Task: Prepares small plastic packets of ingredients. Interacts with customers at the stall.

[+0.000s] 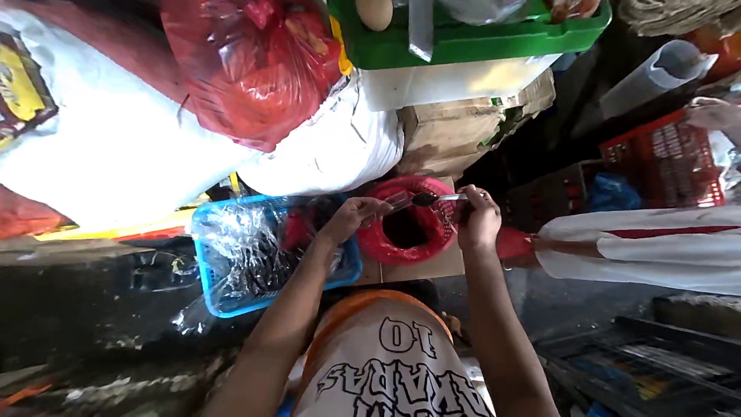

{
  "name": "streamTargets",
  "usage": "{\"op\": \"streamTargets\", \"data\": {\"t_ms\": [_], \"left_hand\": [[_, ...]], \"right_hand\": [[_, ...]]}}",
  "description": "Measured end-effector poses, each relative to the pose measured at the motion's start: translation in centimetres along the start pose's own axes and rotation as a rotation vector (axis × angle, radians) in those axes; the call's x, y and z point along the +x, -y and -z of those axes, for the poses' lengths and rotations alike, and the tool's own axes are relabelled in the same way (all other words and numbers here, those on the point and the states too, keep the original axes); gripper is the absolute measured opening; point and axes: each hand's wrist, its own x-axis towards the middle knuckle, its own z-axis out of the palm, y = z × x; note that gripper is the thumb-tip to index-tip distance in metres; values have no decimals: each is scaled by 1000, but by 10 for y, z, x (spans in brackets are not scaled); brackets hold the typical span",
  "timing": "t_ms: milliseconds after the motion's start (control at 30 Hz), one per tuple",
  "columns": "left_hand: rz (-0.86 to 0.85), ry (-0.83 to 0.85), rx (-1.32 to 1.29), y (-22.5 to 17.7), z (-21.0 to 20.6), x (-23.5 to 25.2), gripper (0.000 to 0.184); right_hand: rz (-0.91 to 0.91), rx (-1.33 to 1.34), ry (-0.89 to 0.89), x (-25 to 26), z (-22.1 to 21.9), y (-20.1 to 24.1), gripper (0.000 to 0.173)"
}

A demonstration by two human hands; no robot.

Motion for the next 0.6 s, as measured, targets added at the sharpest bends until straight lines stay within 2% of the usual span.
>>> {"op": "streamTargets", "data": {"t_ms": [167, 300, 400, 467, 533, 600], "left_hand": [[-41, 72, -35, -1, -3, 2, 29], [-62, 98, -56, 1, -8, 5, 32], [-104, 122, -205, 12, -16, 8, 40], [-111, 120, -218, 16, -28, 4, 50], [-103, 61, -12, 8, -46, -8, 53], [-138, -9, 187, 3, -59, -12, 40]], "right_hand": [[-9, -37, 28, 7, -6, 2, 26], [25, -137, 142, 9, -24, 2, 23], [226, -352, 303, 7, -40, 11, 21], [386, -608, 366, 1, -52, 26, 23], [530, -834, 411, -10, -65, 43, 23], [658, -1025, 449, -23, -77, 59, 25]]}}
